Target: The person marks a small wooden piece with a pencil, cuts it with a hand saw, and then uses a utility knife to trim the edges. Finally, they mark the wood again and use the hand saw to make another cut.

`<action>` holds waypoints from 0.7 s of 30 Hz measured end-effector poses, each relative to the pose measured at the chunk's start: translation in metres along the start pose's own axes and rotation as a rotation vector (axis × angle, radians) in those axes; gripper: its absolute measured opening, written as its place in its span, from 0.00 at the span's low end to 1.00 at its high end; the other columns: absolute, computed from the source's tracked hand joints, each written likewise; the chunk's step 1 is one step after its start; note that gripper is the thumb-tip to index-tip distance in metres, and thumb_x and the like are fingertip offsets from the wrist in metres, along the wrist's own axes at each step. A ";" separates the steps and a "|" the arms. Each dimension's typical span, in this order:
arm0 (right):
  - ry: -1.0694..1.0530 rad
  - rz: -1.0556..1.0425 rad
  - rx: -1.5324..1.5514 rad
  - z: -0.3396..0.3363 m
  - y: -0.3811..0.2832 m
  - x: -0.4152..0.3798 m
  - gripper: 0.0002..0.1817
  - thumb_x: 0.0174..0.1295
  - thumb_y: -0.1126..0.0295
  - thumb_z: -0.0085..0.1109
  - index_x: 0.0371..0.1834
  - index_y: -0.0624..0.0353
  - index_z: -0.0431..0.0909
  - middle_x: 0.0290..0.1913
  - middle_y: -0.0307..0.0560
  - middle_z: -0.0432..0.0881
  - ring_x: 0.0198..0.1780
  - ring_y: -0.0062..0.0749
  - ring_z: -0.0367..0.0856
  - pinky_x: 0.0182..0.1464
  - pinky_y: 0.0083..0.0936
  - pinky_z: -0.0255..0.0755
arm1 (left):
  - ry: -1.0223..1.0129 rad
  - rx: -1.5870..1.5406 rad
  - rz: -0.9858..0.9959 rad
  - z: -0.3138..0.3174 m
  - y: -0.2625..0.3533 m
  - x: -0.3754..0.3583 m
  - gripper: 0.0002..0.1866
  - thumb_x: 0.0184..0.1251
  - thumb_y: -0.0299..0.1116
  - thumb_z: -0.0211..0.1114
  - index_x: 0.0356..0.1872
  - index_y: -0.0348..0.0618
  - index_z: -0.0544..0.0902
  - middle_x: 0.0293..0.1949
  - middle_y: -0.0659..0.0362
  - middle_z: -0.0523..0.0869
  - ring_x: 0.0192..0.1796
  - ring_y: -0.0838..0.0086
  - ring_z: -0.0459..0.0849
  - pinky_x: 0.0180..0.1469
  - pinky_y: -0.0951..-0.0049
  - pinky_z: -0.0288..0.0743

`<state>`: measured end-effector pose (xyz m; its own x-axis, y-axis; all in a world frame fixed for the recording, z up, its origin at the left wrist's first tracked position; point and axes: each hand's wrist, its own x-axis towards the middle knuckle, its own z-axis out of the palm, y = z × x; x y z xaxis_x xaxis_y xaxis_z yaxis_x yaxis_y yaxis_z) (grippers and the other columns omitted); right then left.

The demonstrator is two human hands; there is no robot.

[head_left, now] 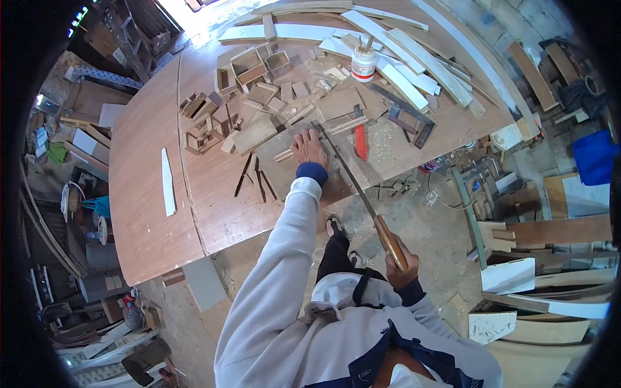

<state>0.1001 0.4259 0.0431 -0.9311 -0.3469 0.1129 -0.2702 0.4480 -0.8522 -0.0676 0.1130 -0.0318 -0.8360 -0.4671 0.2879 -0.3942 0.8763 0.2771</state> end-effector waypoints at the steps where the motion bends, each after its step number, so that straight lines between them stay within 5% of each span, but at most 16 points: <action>1: 0.017 -0.040 -0.077 0.004 0.001 0.004 0.26 0.51 0.77 0.55 0.58 0.69 0.71 0.47 0.62 0.81 0.41 0.50 0.85 0.42 0.32 0.78 | 0.009 0.005 0.012 0.001 0.000 0.000 0.23 0.41 0.25 0.61 0.44 0.43 0.72 0.48 0.52 0.71 0.55 0.55 0.68 0.55 0.54 0.60; 7: 0.081 -0.065 0.161 0.055 0.013 0.073 0.25 0.53 0.76 0.55 0.58 0.67 0.72 0.42 0.64 0.82 0.38 0.49 0.85 0.37 0.32 0.78 | -0.005 -0.009 0.019 -0.004 0.001 -0.001 0.25 0.38 0.24 0.63 0.45 0.45 0.71 0.48 0.52 0.70 0.55 0.55 0.68 0.56 0.54 0.61; 13: -0.002 0.043 0.026 0.004 -0.004 0.006 0.26 0.53 0.76 0.55 0.59 0.66 0.71 0.41 0.64 0.82 0.37 0.48 0.85 0.39 0.30 0.77 | -0.055 0.017 -0.008 -0.006 0.003 0.000 0.26 0.40 0.27 0.66 0.46 0.45 0.71 0.49 0.53 0.70 0.56 0.55 0.68 0.55 0.52 0.61; 16: 0.092 -0.106 0.029 0.032 -0.001 0.050 0.26 0.52 0.77 0.54 0.59 0.66 0.71 0.40 0.61 0.83 0.35 0.46 0.85 0.38 0.29 0.77 | -0.118 -0.009 -0.003 -0.015 0.005 -0.001 0.25 0.42 0.26 0.64 0.47 0.45 0.71 0.50 0.53 0.70 0.57 0.55 0.67 0.55 0.50 0.61; 19: -0.029 0.108 0.165 0.053 0.005 0.084 0.26 0.53 0.77 0.53 0.59 0.64 0.72 0.42 0.62 0.83 0.37 0.49 0.85 0.38 0.30 0.77 | -0.047 -0.037 -0.015 -0.010 0.004 -0.001 0.26 0.42 0.26 0.64 0.48 0.45 0.71 0.52 0.52 0.70 0.59 0.54 0.67 0.55 0.50 0.61; 21: 0.039 -0.028 0.068 0.040 0.010 0.061 0.26 0.52 0.77 0.53 0.59 0.65 0.72 0.42 0.62 0.83 0.37 0.49 0.85 0.38 0.30 0.77 | -0.079 -0.039 -0.030 -0.007 0.005 -0.002 0.26 0.42 0.26 0.64 0.48 0.45 0.71 0.53 0.52 0.70 0.59 0.53 0.67 0.55 0.49 0.61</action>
<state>0.0504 0.3763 0.0206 -0.9326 -0.3257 0.1557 -0.2802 0.3812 -0.8810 -0.0649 0.1170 -0.0243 -0.8522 -0.4807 0.2065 -0.4053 0.8561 0.3206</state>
